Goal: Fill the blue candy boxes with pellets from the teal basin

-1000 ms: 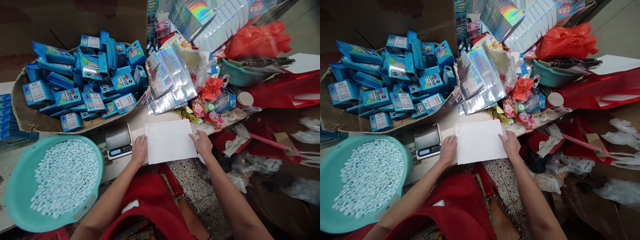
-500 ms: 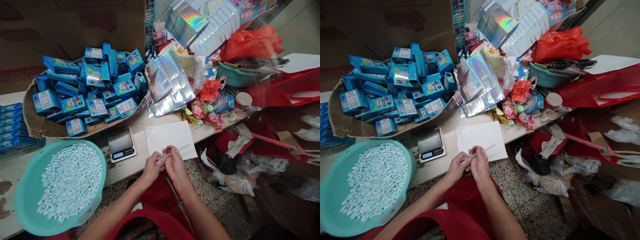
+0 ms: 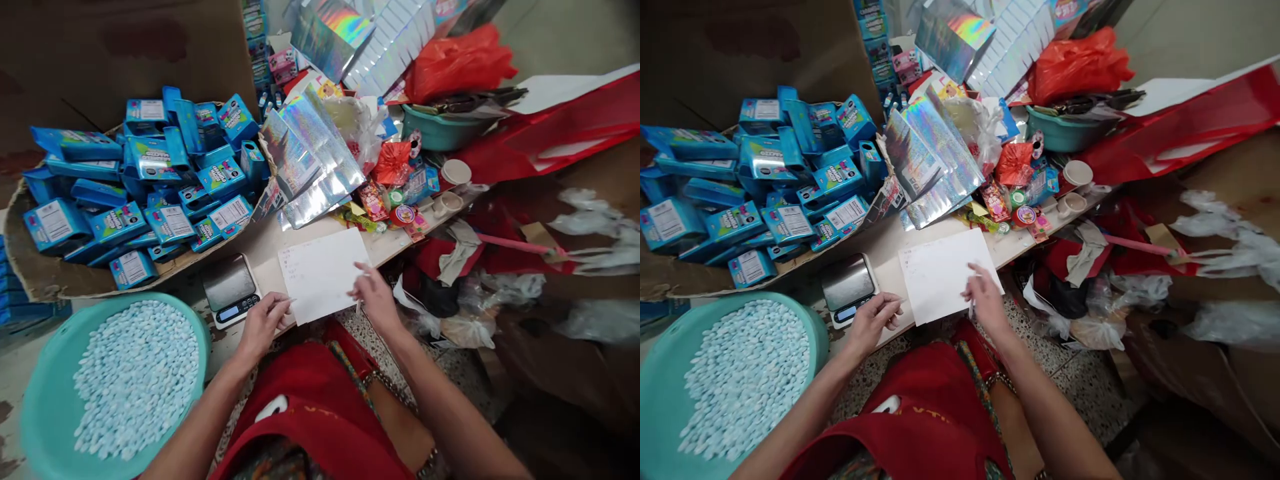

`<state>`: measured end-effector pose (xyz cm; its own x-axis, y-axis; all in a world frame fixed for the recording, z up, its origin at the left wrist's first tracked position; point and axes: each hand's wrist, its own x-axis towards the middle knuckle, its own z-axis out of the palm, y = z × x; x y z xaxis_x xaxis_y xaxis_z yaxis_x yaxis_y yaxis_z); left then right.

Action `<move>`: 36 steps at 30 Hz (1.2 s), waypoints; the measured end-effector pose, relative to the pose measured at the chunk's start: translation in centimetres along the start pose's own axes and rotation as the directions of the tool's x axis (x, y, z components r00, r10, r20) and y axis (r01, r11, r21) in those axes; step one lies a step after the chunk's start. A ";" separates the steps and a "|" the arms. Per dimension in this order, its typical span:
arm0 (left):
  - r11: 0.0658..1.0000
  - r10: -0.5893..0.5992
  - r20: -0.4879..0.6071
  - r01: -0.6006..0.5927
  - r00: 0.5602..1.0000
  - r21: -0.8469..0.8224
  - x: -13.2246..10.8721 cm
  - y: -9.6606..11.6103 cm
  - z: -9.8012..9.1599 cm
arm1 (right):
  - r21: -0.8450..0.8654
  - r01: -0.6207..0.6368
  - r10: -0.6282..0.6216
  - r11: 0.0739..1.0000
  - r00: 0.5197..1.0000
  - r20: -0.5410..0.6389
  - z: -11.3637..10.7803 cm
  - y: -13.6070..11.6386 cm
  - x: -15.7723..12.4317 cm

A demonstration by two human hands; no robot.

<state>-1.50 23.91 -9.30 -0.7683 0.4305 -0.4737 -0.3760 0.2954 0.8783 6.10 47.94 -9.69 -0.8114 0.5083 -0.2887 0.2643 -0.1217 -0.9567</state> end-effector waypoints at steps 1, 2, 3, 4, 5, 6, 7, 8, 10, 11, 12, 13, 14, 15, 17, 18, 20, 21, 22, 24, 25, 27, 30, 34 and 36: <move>1.000 0.028 0.038 -0.029 0.999 0.006 0.1 0.8 -0.1 | -0.148 0.028 -0.005 0.989 0.987 0.158 0.2 -0.2 -0.7; 0.998 0.056 0.065 -0.058 0.996 0.028 0.2 1.6 -0.1 | -0.261 0.089 -0.009 0.961 0.957 0.291 0.6 -0.4 -1.4; 0.994 0.082 0.086 -0.088 0.993 0.064 0.4 2.3 0.1 | -0.336 0.161 -0.021 0.928 0.923 0.384 1.1 -0.6 -2.0; 0.987 0.108 0.101 -0.119 0.989 0.105 0.5 2.9 0.3 | -0.383 0.228 -0.039 0.895 0.897 0.441 1.5 -0.8 -2.6; 0.978 0.132 0.113 -0.148 0.985 0.145 0.7 3.3 0.5 | -0.419 0.279 -0.059 0.864 0.882 0.467 1.9 -0.9 -3.1; 0.969 0.152 0.126 -0.173 0.980 0.179 0.8 3.5 0.7 | -0.451 0.312 -0.070 0.837 0.876 0.476 2.2 -1.1 -3.4; 0.959 0.168 0.139 -0.194 0.976 0.205 0.9 3.6 0.9 | -0.480 0.327 -0.067 0.814 0.874 0.480 2.3 -1.2 -3.6; 0.950 0.181 0.156 -0.213 0.971 0.227 0.9 3.6 1.1 | -0.505 0.334 -0.058 0.796 0.873 0.485 2.3 -1.2 -3.7; 0.929 0.209 0.192 -0.257 0.959 0.268 1.0 3.4 1.5 | -0.540 0.348 -0.044 0.766 0.867 0.496 2.2 -1.1 -3.8; 0.916 0.225 0.211 -0.280 0.951 0.287 1.0 3.2 1.7 | -0.549 0.352 -0.040 0.758 0.865 0.500 2.0 -1.0 -3.7; 0.904 0.238 0.226 -0.300 0.945 0.303 1.0 3.1 1.8 | -0.555 0.353 -0.036 0.753 0.865 0.501 1.9 -0.9 -3.7; 0.897 0.245 0.232 -0.311 0.941 0.313 0.9 2.9 1.8 | -0.562 0.352 -0.035 0.749 0.867 0.497 1.8 -0.8 -3.7; 0.895 0.245 0.230 -0.311 0.942 0.320 0.9 2.8 1.8 | -0.572 0.349 -0.033 0.742 0.872 0.489 1.7 -0.7 -3.7; 0.897 0.239 0.219 -0.301 0.946 0.324 0.8 2.7 1.8 | -0.584 0.347 -0.031 0.734 0.876 0.481 1.6 -0.6 -3.8; 0.906 0.213 0.195 -0.269 0.957 0.328 0.8 2.5 1.6 | -0.606 0.348 -0.025 0.716 0.880 0.475 1.7 -0.6 -3.9; 0.908 0.202 0.192 -0.257 0.960 0.330 0.8 2.4 1.4 | -0.614 0.353 -0.021 0.706 0.877 0.480 1.7 -0.7 -4.0; 0.904 0.193 0.212 -0.258 0.958 0.342 0.8 2.2 1.1 | -0.617 0.371 -0.013 0.694 0.864 0.504 2.0 -0.8 -4.0; 0.900 0.194 0.229 -0.266 0.954 0.345 0.8 2.0 1.0 | -0.615 0.380 -0.010 0.690 0.856 0.517 2.1 -0.8 -4.1; 0.896 0.198 0.245 -0.277 0.949 0.348 0.9 1.9 0.9 | -0.614 0.389 -0.007 0.687 0.848 0.529 2.3 -0.8 -4.1; 0.886 0.211 0.273 -0.302 0.938 0.351 0.9 1.7 0.7 | -0.615 0.403 0.002 0.677 0.835 0.550 2.5 -0.8 -4.1; 0.882 0.214 0.288 -0.311 0.933 0.354 0.9 1.6 0.6 | -0.618 0.408 0.008 0.672 0.830 0.558 2.6 -0.7 -4.1; 0.881 0.199 0.324 -0.314 0.925 0.355 0.8 1.4 0.4 | -0.619 0.418 0.023 0.665 0.816 0.577 2.6 -0.6 -4.1; 0.914 0.145 0.369 -0.267 0.918 0.306 0.4 1.1 0.4 | -0.610 0.429 0.040 0.666 0.796 0.604 2.7 -0.4 -4.4; 0.966 0.096 0.366 -0.176 0.926 0.190 -0.4 0.7 0.7 | -0.587 0.413 0.045 0.697 0.791 0.611 3.0 -0.1 -5.0; 0.975 0.087 0.341 -0.151 0.936 0.164 -0.5 0.7 0.9 | -0.558 0.386 0.046 0.735 0.792 0.609 3.3 0.0 -5.1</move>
<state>-0.91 24.65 -8.49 -0.5757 0.7193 -0.3889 -0.1658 0.3631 0.9169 8.49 42.57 -8.33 -0.9480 -0.1220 -0.2941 0.1715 0.5825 -0.7945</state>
